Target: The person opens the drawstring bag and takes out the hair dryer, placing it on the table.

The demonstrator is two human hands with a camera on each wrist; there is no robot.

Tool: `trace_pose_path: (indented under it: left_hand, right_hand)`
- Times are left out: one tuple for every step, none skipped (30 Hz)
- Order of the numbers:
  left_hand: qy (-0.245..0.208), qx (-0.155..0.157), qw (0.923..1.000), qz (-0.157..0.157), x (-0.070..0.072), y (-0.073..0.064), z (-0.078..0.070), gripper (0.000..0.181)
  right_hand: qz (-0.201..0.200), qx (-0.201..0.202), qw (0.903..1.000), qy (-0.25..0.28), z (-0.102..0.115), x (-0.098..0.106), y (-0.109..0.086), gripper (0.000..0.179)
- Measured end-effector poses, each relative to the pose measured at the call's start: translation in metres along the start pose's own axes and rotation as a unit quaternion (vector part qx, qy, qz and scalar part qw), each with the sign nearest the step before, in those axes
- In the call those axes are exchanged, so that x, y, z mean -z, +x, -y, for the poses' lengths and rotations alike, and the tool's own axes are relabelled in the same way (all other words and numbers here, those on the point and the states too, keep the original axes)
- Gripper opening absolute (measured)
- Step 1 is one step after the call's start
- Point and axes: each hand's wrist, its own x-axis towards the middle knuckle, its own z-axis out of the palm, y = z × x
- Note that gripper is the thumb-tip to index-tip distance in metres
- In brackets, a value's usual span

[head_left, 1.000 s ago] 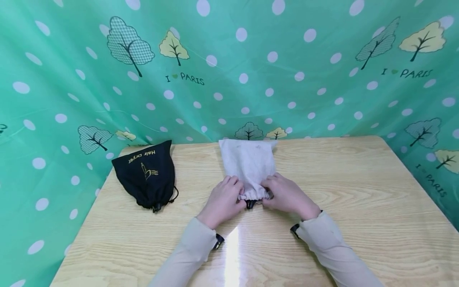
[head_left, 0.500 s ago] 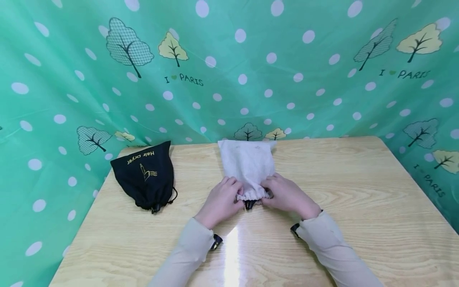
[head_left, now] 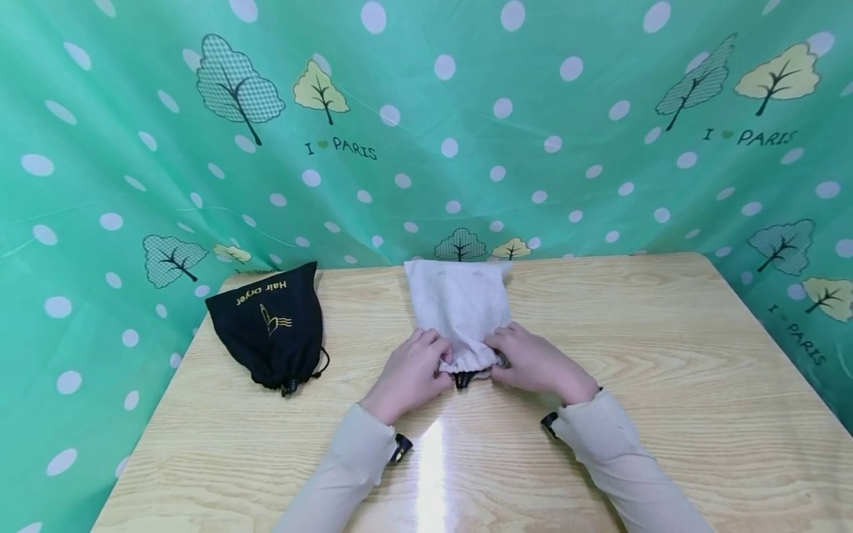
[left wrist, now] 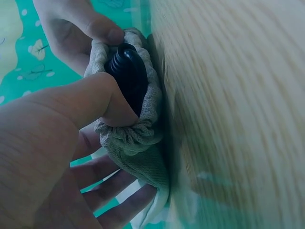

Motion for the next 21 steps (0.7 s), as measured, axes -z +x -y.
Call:
trace_pose_path:
  left_hand:
    - [0.000,0.001,1.0000,0.001,-0.0002,0.0002,0.0002,0.019]
    - [0.000,0.003,1.0000,0.002,-0.0002,0.0003,0.0001,0.019]
    - [0.001,0.004,1.0000,0.002,-0.0002,0.0003,-0.0003,0.019]
    - [0.003,0.003,1.0000,0.001,0.0000,0.0005,-0.0010,0.018]
    - [0.007,0.002,1.0000,0.002,-0.0002,0.0007,-0.0018,0.018]
    - [0.011,0.000,0.9999,0.003,-0.0006,0.0010,-0.0028,0.018]
    - [0.015,-0.002,0.9999,0.003,-0.0011,0.0009,-0.0035,0.017]
    - [0.018,-0.002,0.9998,0.003,-0.0016,0.0009,-0.0042,0.017]
    - [0.022,-0.004,0.9997,0.004,-0.0022,0.0011,-0.0048,0.017]
    - [0.025,-0.006,0.9997,0.003,-0.0030,0.0015,-0.0052,0.016]
    - [0.027,-0.007,0.9996,0.003,-0.0041,0.0020,-0.0054,0.016]
    - [0.027,-0.008,0.9996,0.002,-0.0046,0.0026,-0.0056,0.015]
    - [0.026,-0.009,0.9996,0.000,-0.0051,0.0031,-0.0058,0.014]
    - [0.025,-0.010,0.9996,0.000,-0.0055,0.0035,-0.0058,0.013]
    - [0.023,-0.012,0.9997,-0.001,-0.0058,0.0040,-0.0056,0.012]
    - [0.020,-0.012,0.9997,-0.001,-0.0060,0.0042,-0.0053,0.012]
    - [0.019,-0.011,0.9998,0.000,-0.0059,0.0041,-0.0049,0.012]
    - [0.017,-0.008,0.9998,0.002,-0.0055,0.0036,-0.0044,0.013]
    - [0.016,-0.004,0.9998,0.005,-0.0051,0.0029,-0.0036,0.013]
    - [0.016,-0.001,0.9998,0.008,-0.0048,0.0020,-0.0027,0.014]
    - [0.017,0.002,0.9998,0.011,-0.0044,0.0009,-0.0018,0.014]
  right_hand:
    - [0.000,0.000,1.0000,-0.001,-0.0003,-0.0002,0.0001,0.032]
    - [0.001,0.000,1.0000,-0.002,-0.0006,-0.0004,0.0002,0.033]
    - [0.000,0.002,1.0000,-0.003,-0.0010,-0.0005,0.0003,0.033]
    - [-0.001,0.000,1.0000,-0.001,-0.0017,-0.0009,0.0005,0.033]
    - [-0.004,-0.001,1.0000,0.000,-0.0024,-0.0009,0.0003,0.032]
    - [-0.007,-0.002,1.0000,0.001,-0.0031,-0.0009,-0.0001,0.031]
    - [-0.009,-0.003,0.9999,0.005,-0.0035,-0.0013,-0.0001,0.029]
    - [-0.013,-0.001,0.9999,0.006,-0.0043,-0.0018,0.0001,0.027]
    - [-0.015,0.000,0.9998,0.009,-0.0050,-0.0021,0.0001,0.024]
    - [-0.017,0.000,0.9998,0.012,-0.0056,-0.0022,0.0000,0.022]
    - [-0.018,0.001,0.9998,0.012,-0.0063,-0.0021,-0.0002,0.019]
    - [-0.019,0.002,0.9997,0.012,-0.0068,-0.0019,-0.0005,0.017]
    - [-0.020,0.003,0.9997,0.012,-0.0071,-0.0012,-0.0007,0.015]
    - [-0.020,0.004,0.9997,0.010,-0.0073,-0.0008,-0.0009,0.014]
    - [-0.019,0.003,0.9998,0.010,-0.0072,-0.0002,-0.0011,0.012]
    - [-0.019,0.003,0.9998,0.008,-0.0073,0.0002,-0.0010,0.011]
    - [-0.018,0.005,0.9998,0.007,-0.0072,0.0004,-0.0007,0.010]
    - [-0.017,0.008,0.9998,0.008,-0.0067,0.0005,-0.0001,0.009]
    - [-0.015,0.011,0.9998,0.009,-0.0061,0.0002,0.0006,0.008]
    - [-0.012,0.014,0.9998,0.009,-0.0055,-0.0006,0.0014,0.008]
    - [-0.009,0.018,0.9998,0.009,-0.0048,-0.0014,0.0022,0.008]
